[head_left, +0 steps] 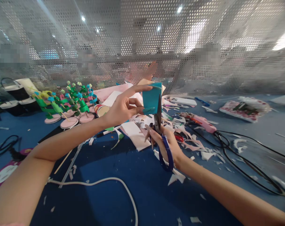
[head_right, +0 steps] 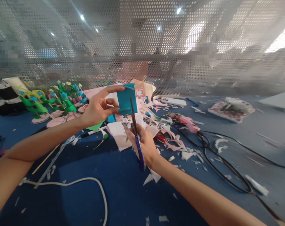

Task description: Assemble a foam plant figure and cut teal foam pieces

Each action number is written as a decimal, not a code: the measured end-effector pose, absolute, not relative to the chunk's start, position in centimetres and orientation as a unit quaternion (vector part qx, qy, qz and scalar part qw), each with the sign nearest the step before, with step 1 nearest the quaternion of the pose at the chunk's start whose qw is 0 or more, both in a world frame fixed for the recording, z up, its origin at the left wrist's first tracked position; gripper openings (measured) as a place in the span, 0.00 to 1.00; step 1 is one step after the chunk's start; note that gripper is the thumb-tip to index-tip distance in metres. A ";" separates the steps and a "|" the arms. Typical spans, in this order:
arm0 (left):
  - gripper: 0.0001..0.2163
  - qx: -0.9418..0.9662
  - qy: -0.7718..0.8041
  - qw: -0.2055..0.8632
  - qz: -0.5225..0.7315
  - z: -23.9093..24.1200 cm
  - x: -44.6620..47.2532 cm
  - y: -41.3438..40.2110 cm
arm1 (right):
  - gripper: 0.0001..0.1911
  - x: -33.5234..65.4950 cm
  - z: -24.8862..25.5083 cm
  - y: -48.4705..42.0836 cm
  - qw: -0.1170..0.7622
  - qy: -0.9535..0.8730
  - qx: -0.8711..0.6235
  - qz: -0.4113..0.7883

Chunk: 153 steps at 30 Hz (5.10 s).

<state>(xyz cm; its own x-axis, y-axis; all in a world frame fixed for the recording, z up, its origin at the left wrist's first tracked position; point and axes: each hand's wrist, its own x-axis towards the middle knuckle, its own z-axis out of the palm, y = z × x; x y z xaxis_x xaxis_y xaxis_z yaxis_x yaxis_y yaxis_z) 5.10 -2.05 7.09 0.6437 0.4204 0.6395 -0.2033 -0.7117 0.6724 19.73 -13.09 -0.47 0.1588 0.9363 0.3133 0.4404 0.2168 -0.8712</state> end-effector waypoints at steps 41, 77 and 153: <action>0.24 0.825 0.061 0.369 0.425 6.9 5.1 -2.6 | 0.23 19.0 0.2 -13.3 0.502 -0.592 -0.605 0.178; 0.21 0.798 0.083 0.389 0.452 7.4 5.2 -2.3 | 0.23 19.2 -0.4 -13.1 0.497 -0.580 -0.617 0.190; 0.15 0.858 0.125 0.449 0.216 9.4 4.0 -1.0 | 0.21 19.0 -0.3 -13.2 0.516 -0.561 -0.592 0.263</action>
<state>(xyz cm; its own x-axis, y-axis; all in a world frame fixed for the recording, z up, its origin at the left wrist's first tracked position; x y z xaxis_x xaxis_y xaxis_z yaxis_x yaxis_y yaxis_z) 4.02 -1.05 9.36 0.8757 0.4082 0.2581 0.0212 -0.5664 0.8239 18.97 -13.20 -0.28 0.2319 0.9351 0.2680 0.3928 0.1620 -0.9052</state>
